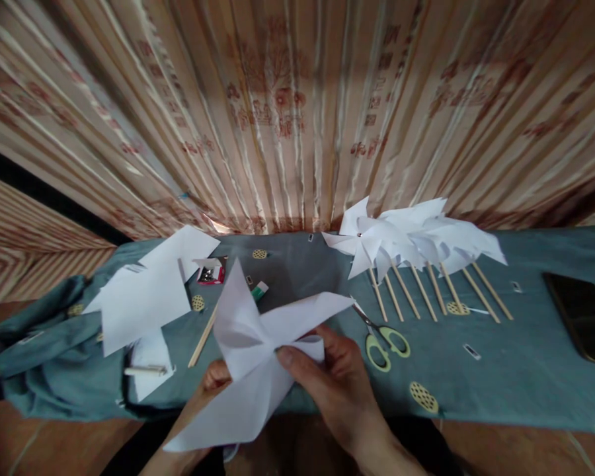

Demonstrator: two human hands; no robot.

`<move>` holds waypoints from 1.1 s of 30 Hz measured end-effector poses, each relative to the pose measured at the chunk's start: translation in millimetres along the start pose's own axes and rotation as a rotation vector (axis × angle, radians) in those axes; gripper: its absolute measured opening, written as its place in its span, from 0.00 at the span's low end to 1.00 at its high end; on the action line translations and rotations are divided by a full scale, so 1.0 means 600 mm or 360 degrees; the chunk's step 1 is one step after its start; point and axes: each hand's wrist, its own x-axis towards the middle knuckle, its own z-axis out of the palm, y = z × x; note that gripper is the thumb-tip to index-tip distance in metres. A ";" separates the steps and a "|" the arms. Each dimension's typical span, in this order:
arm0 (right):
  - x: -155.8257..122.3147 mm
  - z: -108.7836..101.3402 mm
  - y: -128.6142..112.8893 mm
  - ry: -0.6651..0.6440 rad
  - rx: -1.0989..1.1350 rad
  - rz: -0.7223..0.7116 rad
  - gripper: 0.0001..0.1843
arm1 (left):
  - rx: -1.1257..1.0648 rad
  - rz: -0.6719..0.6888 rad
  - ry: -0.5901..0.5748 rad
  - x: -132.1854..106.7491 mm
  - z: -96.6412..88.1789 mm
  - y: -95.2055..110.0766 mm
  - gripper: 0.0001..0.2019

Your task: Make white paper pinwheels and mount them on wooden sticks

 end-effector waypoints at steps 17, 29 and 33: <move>0.040 -0.035 0.090 -0.0459 0.0482 0.0073 0.15 | -0.0237 0.0217 0.0227 0.002 0.029 0.023 0.13; 0.030 -0.007 0.068 -0.0006 0.1249 0.0816 0.08 | -0.0281 0.0226 0.0113 -0.001 0.033 0.018 0.12; 0.031 -0.005 0.064 0.0003 0.1242 0.0824 0.07 | -0.0281 0.0213 0.0100 0.002 0.037 0.017 0.14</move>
